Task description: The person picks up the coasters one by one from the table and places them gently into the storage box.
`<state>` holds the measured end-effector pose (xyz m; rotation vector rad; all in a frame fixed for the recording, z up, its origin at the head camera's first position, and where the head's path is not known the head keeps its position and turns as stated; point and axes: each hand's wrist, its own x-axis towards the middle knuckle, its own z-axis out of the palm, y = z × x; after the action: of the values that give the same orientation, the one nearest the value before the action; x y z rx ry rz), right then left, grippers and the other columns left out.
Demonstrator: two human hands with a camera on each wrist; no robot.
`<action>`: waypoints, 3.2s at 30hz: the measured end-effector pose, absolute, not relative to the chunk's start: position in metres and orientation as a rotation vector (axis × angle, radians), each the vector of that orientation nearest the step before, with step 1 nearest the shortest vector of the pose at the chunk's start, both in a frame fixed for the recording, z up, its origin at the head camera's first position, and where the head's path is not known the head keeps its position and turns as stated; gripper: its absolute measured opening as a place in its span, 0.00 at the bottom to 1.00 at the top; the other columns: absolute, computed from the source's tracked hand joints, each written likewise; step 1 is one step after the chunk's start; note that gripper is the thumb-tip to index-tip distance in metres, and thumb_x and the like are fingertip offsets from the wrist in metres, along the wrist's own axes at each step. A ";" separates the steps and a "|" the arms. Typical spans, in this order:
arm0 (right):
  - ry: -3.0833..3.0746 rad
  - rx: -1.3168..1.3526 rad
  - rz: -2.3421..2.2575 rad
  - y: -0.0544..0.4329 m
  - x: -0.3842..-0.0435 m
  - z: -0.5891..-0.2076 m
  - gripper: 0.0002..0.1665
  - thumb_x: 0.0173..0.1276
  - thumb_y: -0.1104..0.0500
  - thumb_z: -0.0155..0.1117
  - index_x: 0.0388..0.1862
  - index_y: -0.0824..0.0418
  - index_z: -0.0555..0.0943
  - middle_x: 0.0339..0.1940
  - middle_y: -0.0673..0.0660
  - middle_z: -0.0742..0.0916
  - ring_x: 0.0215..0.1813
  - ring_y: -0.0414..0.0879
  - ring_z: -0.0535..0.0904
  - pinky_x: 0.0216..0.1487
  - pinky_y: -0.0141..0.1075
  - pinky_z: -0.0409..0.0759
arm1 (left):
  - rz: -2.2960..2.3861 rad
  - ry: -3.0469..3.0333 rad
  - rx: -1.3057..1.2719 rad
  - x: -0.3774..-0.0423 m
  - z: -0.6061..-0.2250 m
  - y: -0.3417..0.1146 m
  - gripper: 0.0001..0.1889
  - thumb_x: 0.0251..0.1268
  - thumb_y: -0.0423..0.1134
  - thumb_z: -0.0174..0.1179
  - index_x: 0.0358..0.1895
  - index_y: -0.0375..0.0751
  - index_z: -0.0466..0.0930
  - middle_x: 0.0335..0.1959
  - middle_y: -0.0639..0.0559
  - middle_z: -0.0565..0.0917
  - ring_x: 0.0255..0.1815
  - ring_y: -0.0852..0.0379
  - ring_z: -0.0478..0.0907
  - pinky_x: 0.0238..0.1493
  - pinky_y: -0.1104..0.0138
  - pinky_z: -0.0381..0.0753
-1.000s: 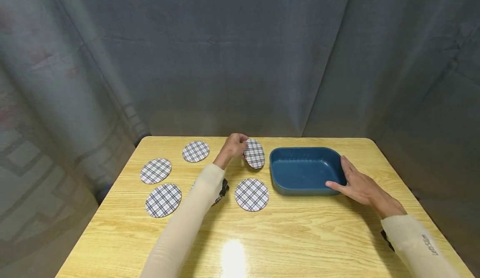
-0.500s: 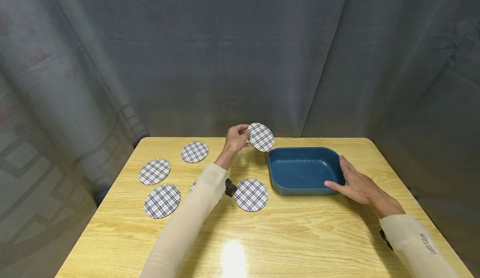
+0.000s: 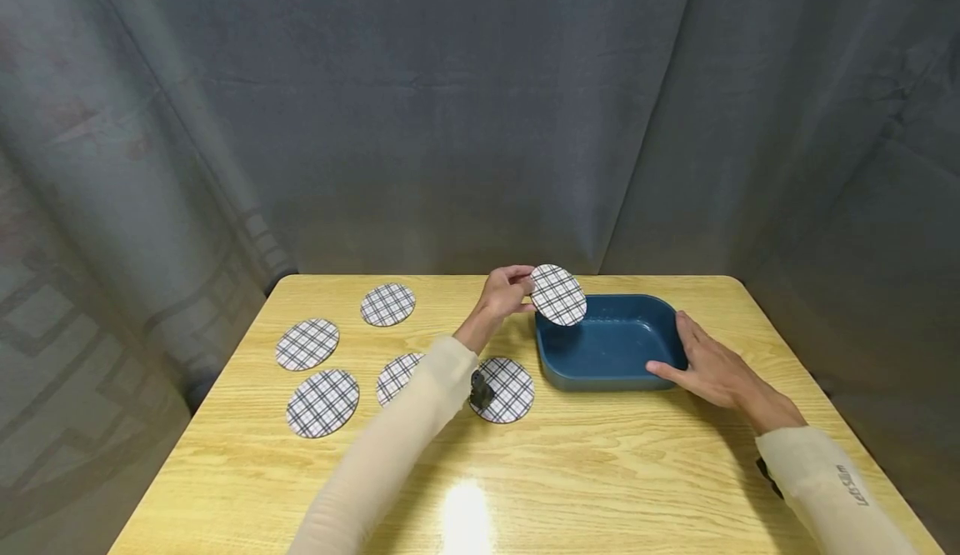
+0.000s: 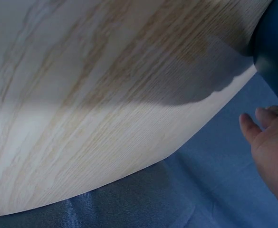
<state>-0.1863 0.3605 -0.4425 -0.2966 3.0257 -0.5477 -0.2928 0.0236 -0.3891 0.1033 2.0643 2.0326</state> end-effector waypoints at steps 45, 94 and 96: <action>3.073 -0.261 -0.429 0.358 -0.189 -0.445 0.68 0.65 0.28 0.57 0.78 0.77 0.41 0.77 0.79 0.52 0.78 0.74 0.44 0.72 0.72 0.41 | 1.760 2.182 0.249 -0.256 -0.414 0.081 0.16 0.70 0.25 0.56 0.59 0.30 0.78 0.46 0.44 0.80 0.39 0.52 0.83 0.34 0.66 0.87; 3.056 -0.255 -0.481 0.356 -0.188 -0.443 0.68 0.65 0.29 0.58 0.77 0.78 0.41 0.77 0.79 0.51 0.77 0.75 0.46 0.71 0.73 0.45 | 0.765 2.944 -0.039 -0.336 -0.427 -0.158 0.39 0.70 0.49 0.60 0.74 0.28 0.56 0.71 0.24 0.58 0.72 0.27 0.55 0.67 0.35 0.62; 3.058 -0.256 -0.483 0.357 -0.188 -0.443 0.68 0.65 0.30 0.58 0.77 0.78 0.41 0.77 0.79 0.52 0.77 0.75 0.46 0.71 0.73 0.46 | 0.728 2.902 -0.066 -0.337 -0.429 -0.164 0.43 0.70 0.51 0.59 0.76 0.27 0.50 0.73 0.23 0.54 0.74 0.26 0.50 0.69 0.34 0.59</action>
<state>-0.1879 0.3569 -0.4430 -0.2564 3.0578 -0.4830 -0.3366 -0.1642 -0.4294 -0.0664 2.9016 0.7281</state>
